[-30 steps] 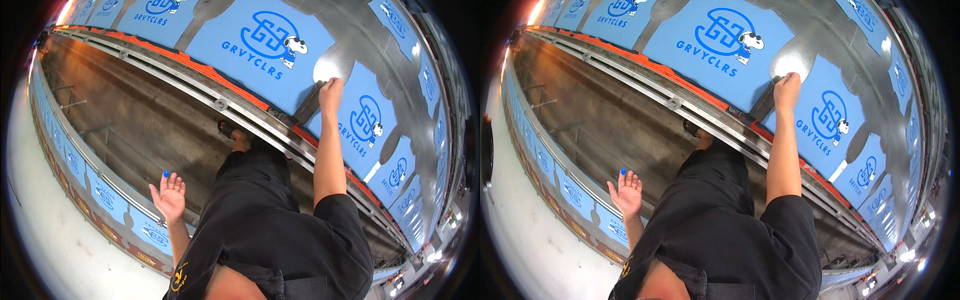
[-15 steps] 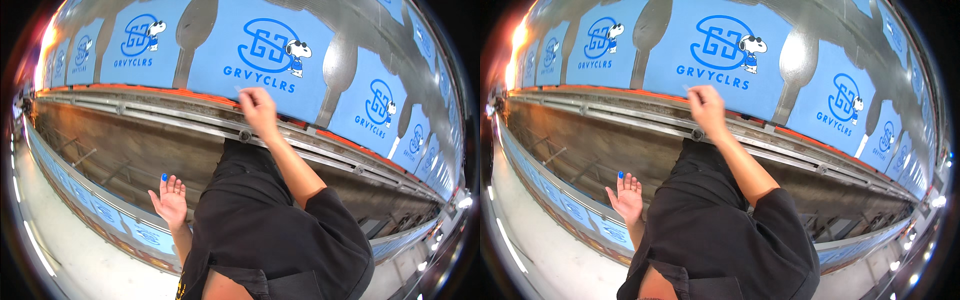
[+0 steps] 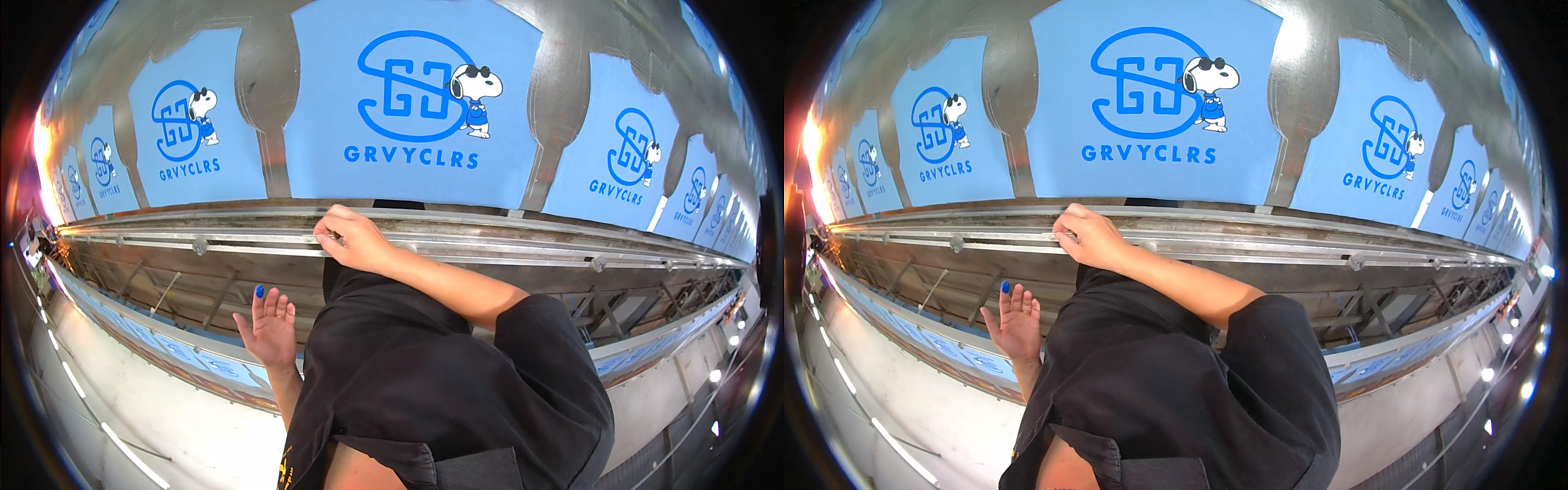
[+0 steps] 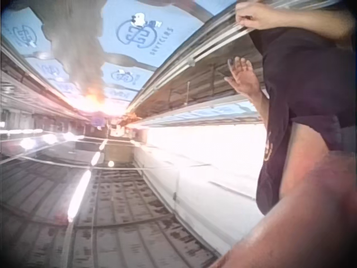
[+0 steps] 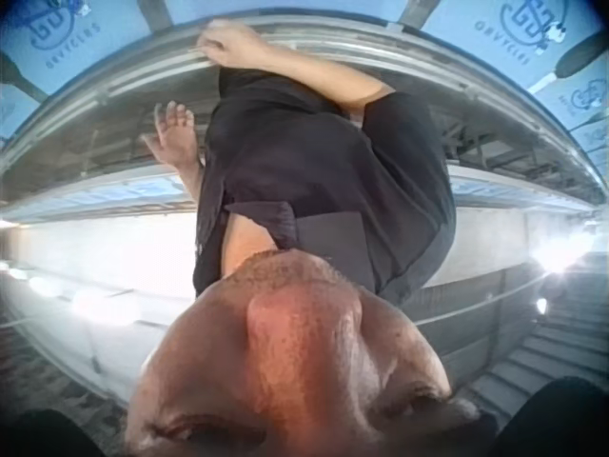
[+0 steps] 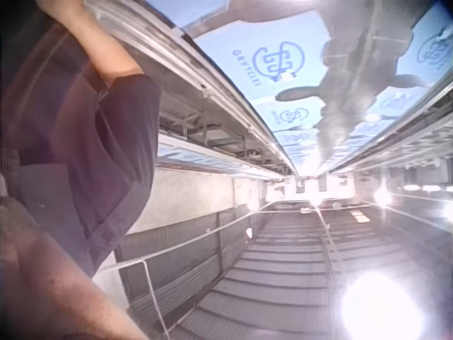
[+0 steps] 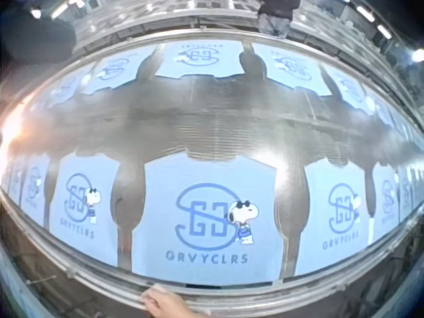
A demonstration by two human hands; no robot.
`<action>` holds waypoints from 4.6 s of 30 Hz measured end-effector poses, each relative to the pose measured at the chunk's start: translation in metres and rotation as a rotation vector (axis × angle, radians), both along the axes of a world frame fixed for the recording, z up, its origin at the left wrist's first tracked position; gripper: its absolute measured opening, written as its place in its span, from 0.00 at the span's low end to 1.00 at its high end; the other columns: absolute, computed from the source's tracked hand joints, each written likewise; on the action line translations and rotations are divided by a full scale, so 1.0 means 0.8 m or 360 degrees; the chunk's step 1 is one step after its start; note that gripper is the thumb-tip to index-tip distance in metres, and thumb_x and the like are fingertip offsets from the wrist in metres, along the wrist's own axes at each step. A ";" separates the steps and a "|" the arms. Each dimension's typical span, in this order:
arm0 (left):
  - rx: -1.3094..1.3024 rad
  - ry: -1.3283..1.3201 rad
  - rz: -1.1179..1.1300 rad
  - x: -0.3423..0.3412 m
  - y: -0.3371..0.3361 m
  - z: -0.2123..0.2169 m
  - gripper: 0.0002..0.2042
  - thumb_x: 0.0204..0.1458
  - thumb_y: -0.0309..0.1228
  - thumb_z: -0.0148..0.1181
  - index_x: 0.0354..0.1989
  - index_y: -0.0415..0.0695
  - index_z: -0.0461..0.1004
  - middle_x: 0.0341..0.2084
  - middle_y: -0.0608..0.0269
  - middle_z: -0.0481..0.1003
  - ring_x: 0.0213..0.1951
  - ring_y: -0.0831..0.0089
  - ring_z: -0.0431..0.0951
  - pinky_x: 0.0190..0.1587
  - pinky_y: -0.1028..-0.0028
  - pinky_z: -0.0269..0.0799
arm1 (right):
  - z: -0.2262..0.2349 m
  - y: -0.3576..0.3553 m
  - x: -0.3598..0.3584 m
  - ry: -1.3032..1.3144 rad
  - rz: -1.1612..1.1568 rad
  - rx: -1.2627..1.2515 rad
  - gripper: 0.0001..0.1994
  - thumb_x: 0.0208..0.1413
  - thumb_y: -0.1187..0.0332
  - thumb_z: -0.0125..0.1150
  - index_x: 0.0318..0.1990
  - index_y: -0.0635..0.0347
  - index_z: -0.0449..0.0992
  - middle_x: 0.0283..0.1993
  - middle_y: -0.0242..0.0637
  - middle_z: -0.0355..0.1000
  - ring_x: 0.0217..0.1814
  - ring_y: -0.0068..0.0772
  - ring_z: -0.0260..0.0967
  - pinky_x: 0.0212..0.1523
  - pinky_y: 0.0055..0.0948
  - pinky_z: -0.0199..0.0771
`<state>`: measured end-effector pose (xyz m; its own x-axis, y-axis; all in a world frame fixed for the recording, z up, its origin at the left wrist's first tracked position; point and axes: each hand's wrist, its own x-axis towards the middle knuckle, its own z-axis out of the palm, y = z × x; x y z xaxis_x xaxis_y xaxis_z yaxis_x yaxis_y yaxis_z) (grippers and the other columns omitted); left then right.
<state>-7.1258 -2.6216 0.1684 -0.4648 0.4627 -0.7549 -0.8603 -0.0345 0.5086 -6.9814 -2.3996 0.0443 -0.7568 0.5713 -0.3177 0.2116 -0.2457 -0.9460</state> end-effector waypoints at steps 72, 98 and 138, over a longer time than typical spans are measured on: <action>-0.0241 0.0038 -0.0237 -0.639 -0.162 -0.015 0.35 0.69 0.60 0.38 0.67 0.41 0.68 0.55 0.50 0.76 0.53 0.59 0.76 0.59 0.60 0.70 | -0.022 -0.081 -0.534 -0.0383 -0.1078 0.0526 0.04 0.57 0.73 0.69 0.39 0.62 0.84 0.32 0.35 0.75 0.33 0.30 0.71 0.35 0.30 0.72; -0.0271 -0.0001 -0.0628 -0.673 -0.071 -0.033 0.35 0.71 0.58 0.37 0.68 0.38 0.66 0.56 0.46 0.75 0.56 0.57 0.75 0.61 0.59 0.70 | -0.083 -0.017 -0.447 -0.0889 -0.1492 0.1179 0.04 0.53 0.78 0.69 0.36 0.62 0.82 0.28 0.33 0.74 0.25 0.26 0.70 0.26 0.27 0.70; -0.0004 0.0004 0.0231 -0.740 -0.396 -0.062 0.33 0.70 0.59 0.37 0.67 0.42 0.69 0.56 0.51 0.77 0.54 0.59 0.77 0.61 0.59 0.69 | -0.037 -0.326 -0.783 -0.0214 -0.0491 0.0616 0.03 0.64 0.72 0.63 0.40 0.61 0.77 0.33 0.34 0.72 0.29 0.26 0.70 0.31 0.28 0.71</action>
<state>-7.7177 -2.9381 0.1184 -0.5285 0.3886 -0.7548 -0.8452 -0.1572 0.5109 -7.6081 -2.6606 0.0146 -0.5013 0.8567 -0.1214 0.3106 0.0472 -0.9494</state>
